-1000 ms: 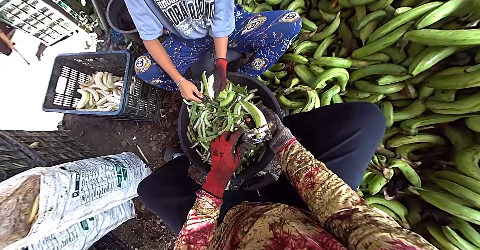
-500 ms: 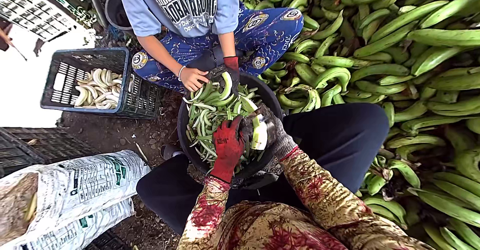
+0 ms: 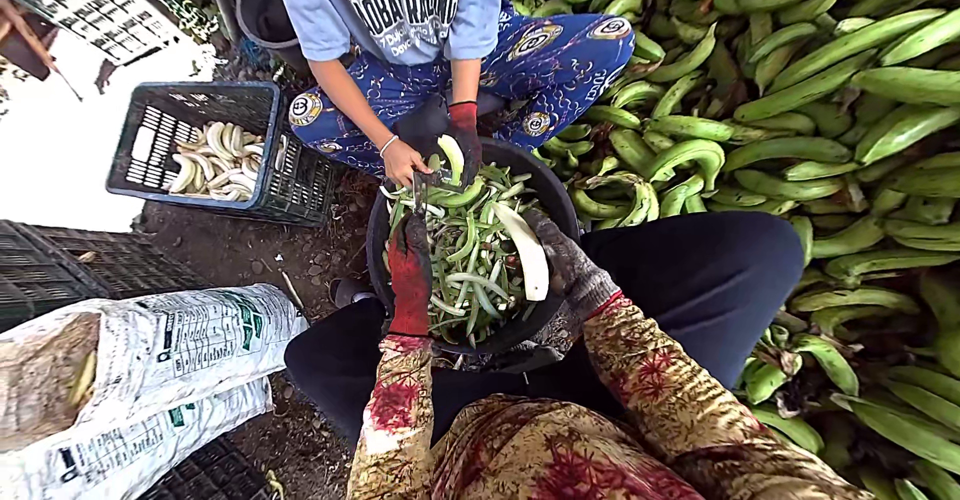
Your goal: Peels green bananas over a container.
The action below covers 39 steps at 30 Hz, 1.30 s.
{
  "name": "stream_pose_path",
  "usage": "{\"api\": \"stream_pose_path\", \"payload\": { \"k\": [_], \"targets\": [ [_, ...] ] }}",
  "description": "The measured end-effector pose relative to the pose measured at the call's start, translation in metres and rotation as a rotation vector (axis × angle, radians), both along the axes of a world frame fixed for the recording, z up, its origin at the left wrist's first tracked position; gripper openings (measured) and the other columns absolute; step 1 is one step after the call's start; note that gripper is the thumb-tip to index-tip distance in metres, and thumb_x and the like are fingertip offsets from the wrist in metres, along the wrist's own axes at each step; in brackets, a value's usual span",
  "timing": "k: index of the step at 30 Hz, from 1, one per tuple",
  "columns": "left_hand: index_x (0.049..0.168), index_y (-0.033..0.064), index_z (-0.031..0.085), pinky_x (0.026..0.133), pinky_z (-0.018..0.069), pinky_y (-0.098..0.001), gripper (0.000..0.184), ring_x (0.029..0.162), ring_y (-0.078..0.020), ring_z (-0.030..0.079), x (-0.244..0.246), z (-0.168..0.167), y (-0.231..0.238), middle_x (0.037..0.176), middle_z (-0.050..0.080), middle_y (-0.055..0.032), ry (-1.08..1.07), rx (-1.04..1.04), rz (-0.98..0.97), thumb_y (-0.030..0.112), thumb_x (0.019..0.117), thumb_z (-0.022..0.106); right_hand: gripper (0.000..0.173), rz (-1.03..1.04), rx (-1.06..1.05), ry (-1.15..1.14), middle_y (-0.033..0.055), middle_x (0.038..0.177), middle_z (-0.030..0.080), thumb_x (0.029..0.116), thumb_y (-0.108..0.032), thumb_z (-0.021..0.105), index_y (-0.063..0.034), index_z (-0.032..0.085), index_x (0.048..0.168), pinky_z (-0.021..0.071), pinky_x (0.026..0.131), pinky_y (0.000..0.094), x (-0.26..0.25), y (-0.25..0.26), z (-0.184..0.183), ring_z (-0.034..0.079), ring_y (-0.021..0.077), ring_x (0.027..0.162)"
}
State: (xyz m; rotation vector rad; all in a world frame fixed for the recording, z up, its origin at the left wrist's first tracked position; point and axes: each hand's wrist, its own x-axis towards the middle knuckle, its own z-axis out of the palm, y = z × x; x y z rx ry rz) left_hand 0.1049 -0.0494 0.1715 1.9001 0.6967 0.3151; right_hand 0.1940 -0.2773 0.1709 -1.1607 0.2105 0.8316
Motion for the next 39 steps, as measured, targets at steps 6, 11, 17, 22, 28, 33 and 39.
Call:
{"api": "stream_pose_path", "payload": {
  "k": [6,11,17,22,28,33,39],
  "targets": [
    [0.140,-0.0010,0.050,0.078,0.0558,-0.0276,0.037,0.087,-0.0089,0.063,-0.050,-0.035,0.024,0.108,0.065,-0.0101,-0.152,-0.399,0.321,0.020,0.1114,0.038,0.044,0.310,-0.227,0.007,0.0129,0.110,0.071,0.1059,-0.037,0.051,-0.0115,0.053,0.142,0.0600,0.073,0.0373,0.003,0.004,0.008,0.071,0.0228,0.086],
    [0.120,0.0042,0.058,0.064,0.0558,-0.0348,0.044,0.071,-0.0159,0.061,-0.091,-0.079,0.032,0.086,0.062,-0.0073,-0.125,-0.705,0.533,0.038,0.1126,0.032,0.046,0.849,-0.726,-0.080,0.0118,0.099,0.069,0.0977,-0.049,0.062,-0.0082,0.068,0.118,0.0568,0.077,0.0461,-0.018,0.015,-0.039,0.067,0.0229,0.084],
    [0.117,0.0046,0.058,0.067,0.0571,-0.0385,0.048,0.074,-0.0196,0.063,-0.101,-0.076,0.031,0.087,0.063,-0.0096,-0.216,-0.877,0.700,0.044,0.1120,0.030,0.059,1.414,-1.030,-0.335,0.0190,0.118,0.069,0.0983,-0.059,0.054,-0.0060,0.070,0.119,0.0486,0.097,0.0614,-0.020,0.068,-0.036,0.066,0.0340,0.110],
    [0.106,0.0040,0.059,0.054,0.0532,-0.0319,0.046,0.060,-0.0149,0.058,-0.098,-0.070,0.026,0.073,0.058,-0.0058,-0.194,-0.807,0.713,0.041,0.1125,0.032,0.045,0.639,-0.225,-0.415,0.0092,0.101,0.069,0.1024,-0.046,0.054,-0.0112,0.062,0.129,0.0574,0.071,0.0409,-0.012,0.165,0.089,0.067,0.0200,0.080],
    [0.107,0.0046,0.058,0.054,0.0526,-0.0327,0.046,0.059,-0.0155,0.057,-0.092,-0.071,0.026,0.074,0.058,-0.0066,-0.194,-0.811,0.749,0.043,0.1117,0.034,0.048,0.446,0.504,-0.445,0.0113,0.135,0.062,0.1081,-0.038,0.039,-0.0150,0.043,0.150,0.0602,0.087,0.0446,-0.018,0.189,0.172,0.069,0.0266,0.108],
    [0.111,0.0041,0.059,0.055,0.0534,-0.0327,0.044,0.061,-0.0150,0.058,-0.091,-0.079,0.023,0.076,0.059,-0.0066,-0.188,-0.793,0.707,0.040,0.1122,0.034,0.049,0.446,0.289,-0.369,0.0081,0.134,0.064,0.1065,-0.042,0.046,-0.0167,0.048,0.148,0.0604,0.088,0.0467,-0.016,0.143,0.127,0.069,0.0263,0.109],
    [0.111,0.0039,0.058,0.057,0.0542,-0.0309,0.045,0.063,-0.0133,0.059,-0.093,-0.069,0.015,0.076,0.060,-0.0050,-0.178,-0.773,0.588,0.038,0.1131,0.029,0.048,0.310,0.072,-0.287,0.0128,0.125,0.069,0.1069,-0.037,0.049,-0.0131,0.050,0.148,0.0617,0.086,0.0446,-0.002,0.067,0.104,0.071,0.0286,0.104]
  ]
}}
